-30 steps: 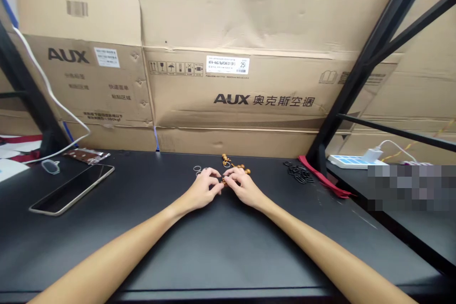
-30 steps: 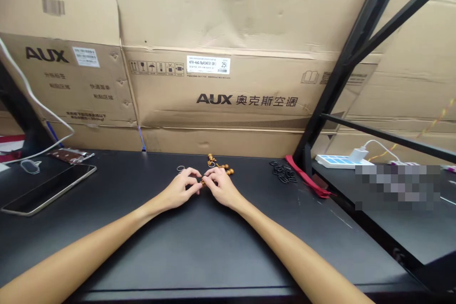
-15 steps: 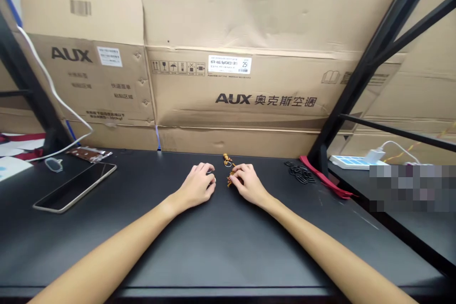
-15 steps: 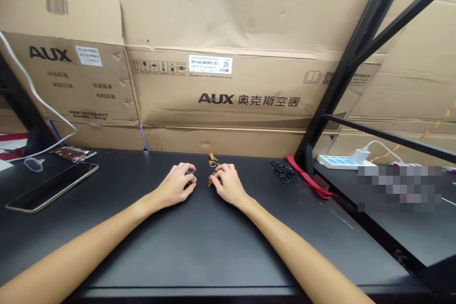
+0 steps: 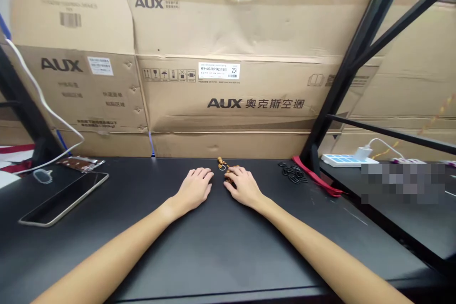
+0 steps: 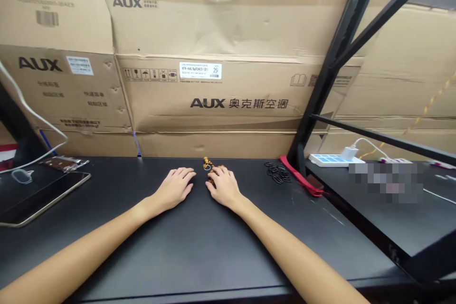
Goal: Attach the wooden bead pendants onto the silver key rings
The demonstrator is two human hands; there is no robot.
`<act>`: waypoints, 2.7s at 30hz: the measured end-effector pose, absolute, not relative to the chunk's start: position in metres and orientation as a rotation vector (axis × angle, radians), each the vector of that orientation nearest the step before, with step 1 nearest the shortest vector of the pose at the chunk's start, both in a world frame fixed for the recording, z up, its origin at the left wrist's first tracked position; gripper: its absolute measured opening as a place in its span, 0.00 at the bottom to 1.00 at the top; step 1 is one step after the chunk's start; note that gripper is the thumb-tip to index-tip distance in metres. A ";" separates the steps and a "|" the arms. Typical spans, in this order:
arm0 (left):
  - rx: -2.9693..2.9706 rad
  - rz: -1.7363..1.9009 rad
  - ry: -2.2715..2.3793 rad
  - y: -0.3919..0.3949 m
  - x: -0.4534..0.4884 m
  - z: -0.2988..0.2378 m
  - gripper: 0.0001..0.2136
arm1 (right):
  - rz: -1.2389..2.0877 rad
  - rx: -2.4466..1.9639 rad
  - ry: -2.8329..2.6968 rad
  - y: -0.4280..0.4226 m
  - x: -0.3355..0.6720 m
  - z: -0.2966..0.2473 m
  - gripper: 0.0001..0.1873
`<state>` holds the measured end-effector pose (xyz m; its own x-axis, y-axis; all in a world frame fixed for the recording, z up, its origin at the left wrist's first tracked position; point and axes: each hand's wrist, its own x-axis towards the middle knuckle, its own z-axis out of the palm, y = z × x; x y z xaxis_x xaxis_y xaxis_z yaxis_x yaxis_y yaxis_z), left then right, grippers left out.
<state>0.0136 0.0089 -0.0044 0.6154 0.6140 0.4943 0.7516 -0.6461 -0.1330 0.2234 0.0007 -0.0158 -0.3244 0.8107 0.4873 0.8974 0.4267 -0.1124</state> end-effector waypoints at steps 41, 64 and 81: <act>-3.093 -0.827 -1.051 -0.013 0.003 0.005 0.05 | 0.037 -1.050 -2.333 -0.010 0.223 -0.007 0.01; -3.107 -0.877 -1.124 -0.013 0.008 0.005 0.06 | 0.111 -0.997 -2.311 -0.013 0.213 -0.010 0.06; -3.121 -0.911 -1.090 -0.007 0.008 0.002 0.06 | 0.236 -0.993 -2.270 -0.012 0.211 -0.012 0.12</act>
